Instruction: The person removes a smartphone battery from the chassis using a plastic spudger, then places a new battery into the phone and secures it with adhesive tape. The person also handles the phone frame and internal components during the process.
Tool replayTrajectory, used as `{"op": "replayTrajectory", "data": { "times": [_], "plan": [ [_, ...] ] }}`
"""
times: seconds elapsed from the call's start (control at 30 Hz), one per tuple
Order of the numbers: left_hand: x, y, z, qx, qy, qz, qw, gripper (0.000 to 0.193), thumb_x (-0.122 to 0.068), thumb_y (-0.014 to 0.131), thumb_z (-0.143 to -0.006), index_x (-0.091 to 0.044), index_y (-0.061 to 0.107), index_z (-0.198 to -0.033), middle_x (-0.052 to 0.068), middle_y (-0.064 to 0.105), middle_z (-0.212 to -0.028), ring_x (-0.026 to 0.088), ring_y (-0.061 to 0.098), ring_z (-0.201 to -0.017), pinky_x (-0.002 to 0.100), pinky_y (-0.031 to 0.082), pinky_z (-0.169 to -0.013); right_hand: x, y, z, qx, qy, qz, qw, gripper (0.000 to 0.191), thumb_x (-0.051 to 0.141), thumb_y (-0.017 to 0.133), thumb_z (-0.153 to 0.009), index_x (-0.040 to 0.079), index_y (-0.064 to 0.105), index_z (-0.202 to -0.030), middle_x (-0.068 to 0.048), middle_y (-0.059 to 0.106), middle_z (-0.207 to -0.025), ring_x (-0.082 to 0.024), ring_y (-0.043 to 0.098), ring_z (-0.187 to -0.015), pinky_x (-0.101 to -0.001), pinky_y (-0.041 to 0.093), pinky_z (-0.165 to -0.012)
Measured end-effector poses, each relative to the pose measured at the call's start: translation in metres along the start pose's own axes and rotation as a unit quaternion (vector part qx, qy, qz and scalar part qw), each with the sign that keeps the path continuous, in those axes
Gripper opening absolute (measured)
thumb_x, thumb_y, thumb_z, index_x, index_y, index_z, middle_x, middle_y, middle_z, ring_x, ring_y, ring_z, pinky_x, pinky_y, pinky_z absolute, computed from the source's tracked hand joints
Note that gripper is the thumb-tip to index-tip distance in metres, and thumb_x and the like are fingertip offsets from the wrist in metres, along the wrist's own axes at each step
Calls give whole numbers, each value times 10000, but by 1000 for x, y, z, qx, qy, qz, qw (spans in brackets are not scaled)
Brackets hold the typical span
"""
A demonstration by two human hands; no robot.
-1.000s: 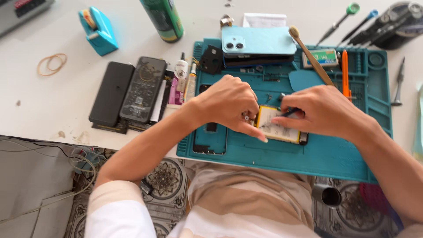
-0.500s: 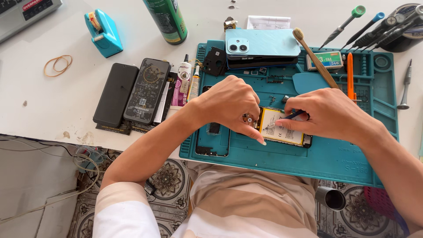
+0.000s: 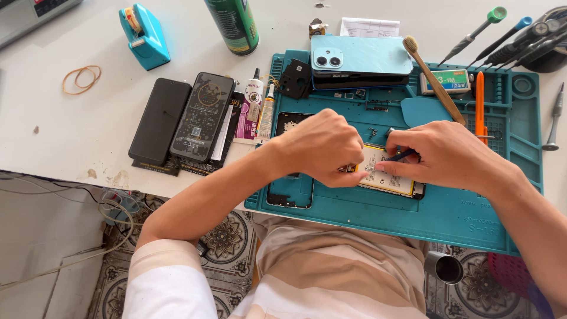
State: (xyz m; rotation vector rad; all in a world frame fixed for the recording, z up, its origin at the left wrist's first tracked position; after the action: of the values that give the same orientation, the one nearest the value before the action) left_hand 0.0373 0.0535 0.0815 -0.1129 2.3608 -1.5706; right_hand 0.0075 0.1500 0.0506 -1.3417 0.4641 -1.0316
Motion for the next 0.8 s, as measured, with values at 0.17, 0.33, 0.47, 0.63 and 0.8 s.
{"op": "replayTrajectory", "data": {
  "times": [0.17, 0.33, 0.47, 0.63, 0.8],
  "plan": [
    [18, -23, 8, -62, -17, 58, 996, 382, -412, 706, -869, -138, 695, -604, -8, 596, -580, 245, 599, -511, 379, 438, -474, 2, 0, 0, 9, 7, -2, 1000, 403, 560, 743, -821, 171, 725, -926, -37, 736, -660, -230, 697, -596, -403, 514, -531],
    [27, -28, 5, -70, -38, -10, 997, 444, -529, 763, -829, -131, 722, -636, 4, 573, -535, 245, 589, -490, 378, 419, -444, 4, -1, 0, 11, 3, 3, 1000, 405, 563, 726, -833, 172, 720, -940, -25, 733, -660, -223, 690, -580, -407, 508, -532],
    [25, -21, 4, -41, -50, -3, 998, 483, -562, 746, -852, -134, 744, -629, -2, 573, -521, 239, 581, -459, 375, 416, -426, -3, 3, 1, 31, 41, 19, 999, 414, 585, 726, -822, 190, 724, -946, -34, 731, -645, -224, 695, -603, -408, 514, -550],
    [24, -22, 4, -49, -36, 8, 998, 445, -546, 737, -880, -143, 791, -699, -6, 587, -532, 234, 592, -472, 373, 423, -427, 0, 0, 1, 19, 36, 18, 999, 448, 600, 739, -810, 221, 740, -1048, -39, 721, -648, -224, 699, -619, -405, 522, -546],
    [24, -23, 6, -46, -31, 30, 998, 320, -413, 758, -827, -129, 774, -678, 5, 611, -567, 255, 603, -495, 387, 445, -449, 20, -5, 1, -15, -30, -57, 998, 810, 589, 794, -708, 304, 591, -1439, -57, 717, -677, -251, 678, -527, -392, 512, -486]
  ]
}}
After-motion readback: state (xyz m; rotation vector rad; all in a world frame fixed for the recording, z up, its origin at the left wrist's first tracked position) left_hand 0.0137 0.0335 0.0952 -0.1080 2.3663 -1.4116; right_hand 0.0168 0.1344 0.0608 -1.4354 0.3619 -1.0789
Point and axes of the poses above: each hand's wrist, its own z-axis away from the middle knuckle, its own y-axis out of the palm, x = y × z, the point moved 10 cm from there along -z, towards the middle knuckle
